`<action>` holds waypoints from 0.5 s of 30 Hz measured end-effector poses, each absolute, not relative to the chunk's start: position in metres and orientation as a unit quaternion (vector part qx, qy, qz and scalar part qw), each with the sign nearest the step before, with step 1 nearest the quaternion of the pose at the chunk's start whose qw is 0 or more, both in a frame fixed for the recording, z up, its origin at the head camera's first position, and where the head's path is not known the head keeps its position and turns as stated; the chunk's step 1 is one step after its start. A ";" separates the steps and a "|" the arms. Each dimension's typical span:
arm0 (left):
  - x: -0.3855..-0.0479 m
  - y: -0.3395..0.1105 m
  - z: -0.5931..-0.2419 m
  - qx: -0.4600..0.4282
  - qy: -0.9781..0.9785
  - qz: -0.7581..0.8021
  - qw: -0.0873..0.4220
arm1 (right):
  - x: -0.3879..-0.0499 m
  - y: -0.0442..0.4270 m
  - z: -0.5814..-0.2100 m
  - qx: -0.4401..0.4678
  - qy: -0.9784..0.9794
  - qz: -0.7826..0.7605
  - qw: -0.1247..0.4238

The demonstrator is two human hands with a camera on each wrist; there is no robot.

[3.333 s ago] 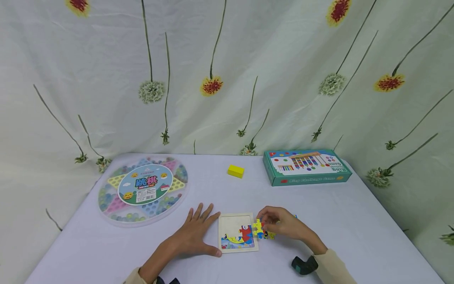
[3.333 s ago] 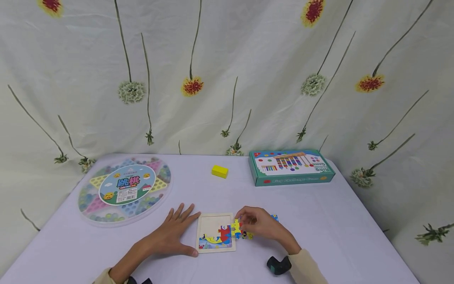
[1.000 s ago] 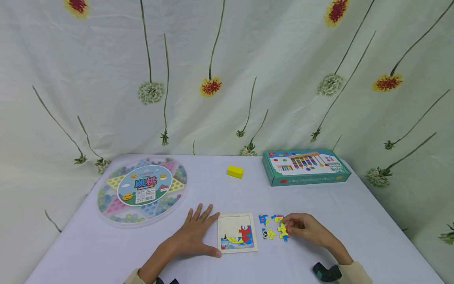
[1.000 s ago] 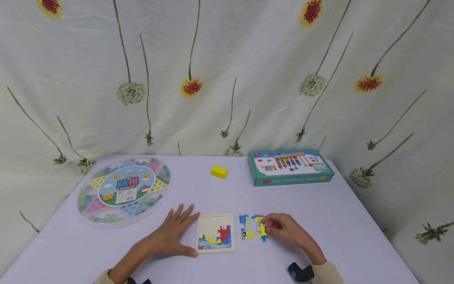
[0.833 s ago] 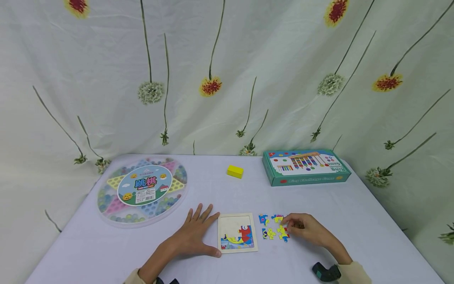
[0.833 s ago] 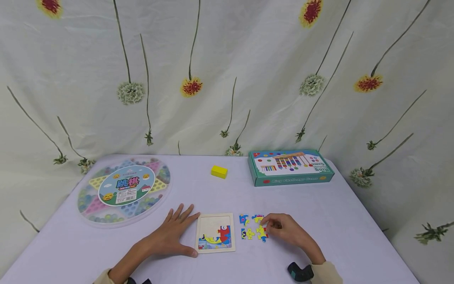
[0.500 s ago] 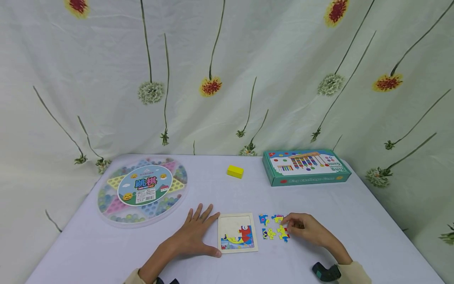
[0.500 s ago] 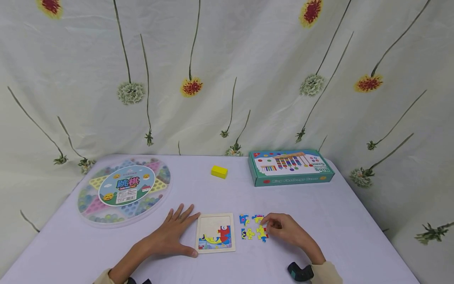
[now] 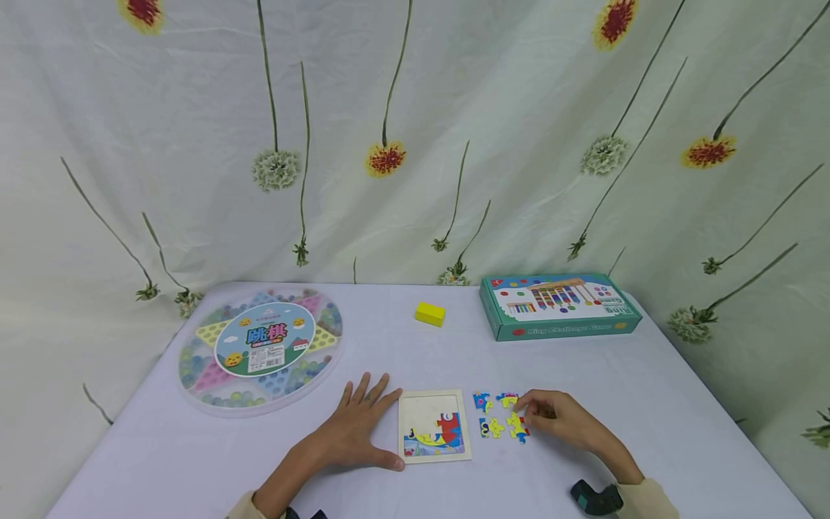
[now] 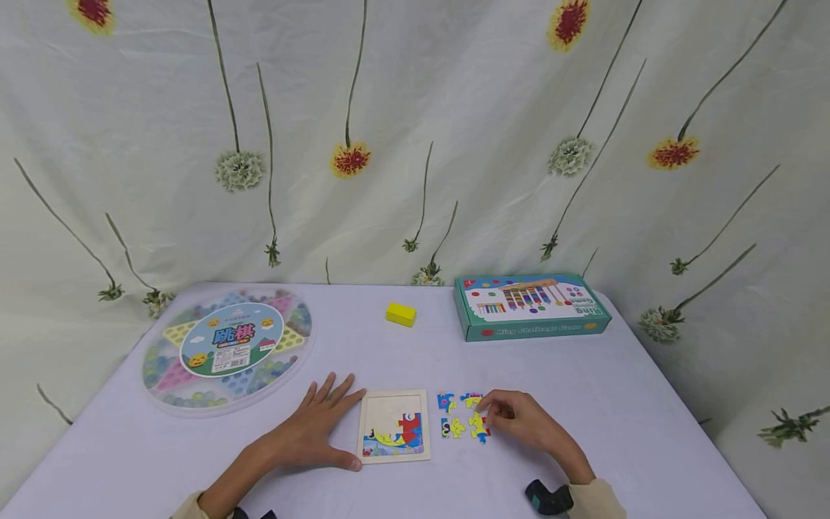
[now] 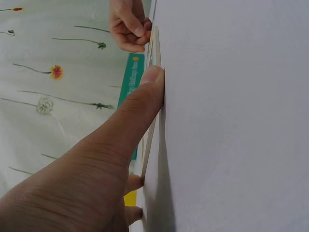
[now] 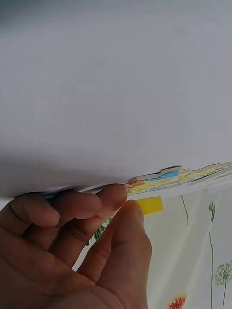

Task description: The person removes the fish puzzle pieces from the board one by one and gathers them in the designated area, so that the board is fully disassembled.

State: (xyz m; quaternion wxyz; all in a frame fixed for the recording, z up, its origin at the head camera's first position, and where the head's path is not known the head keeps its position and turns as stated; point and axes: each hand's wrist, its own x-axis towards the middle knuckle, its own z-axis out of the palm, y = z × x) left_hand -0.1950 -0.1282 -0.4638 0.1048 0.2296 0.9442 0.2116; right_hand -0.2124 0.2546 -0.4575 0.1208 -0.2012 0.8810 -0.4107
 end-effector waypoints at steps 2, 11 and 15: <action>-0.194 -0.128 -0.463 0.230 0.944 0.212 0.106 | -0.212 0.254 -0.457 -0.202 0.883 -0.406 0.120; -0.193 -0.127 -0.462 0.233 0.942 0.214 0.110 | -0.216 0.238 -0.442 -0.205 0.899 -0.381 0.071; -0.194 -0.127 -0.462 0.231 0.943 0.212 0.110 | -0.221 0.227 -0.438 -0.227 0.893 -0.383 0.059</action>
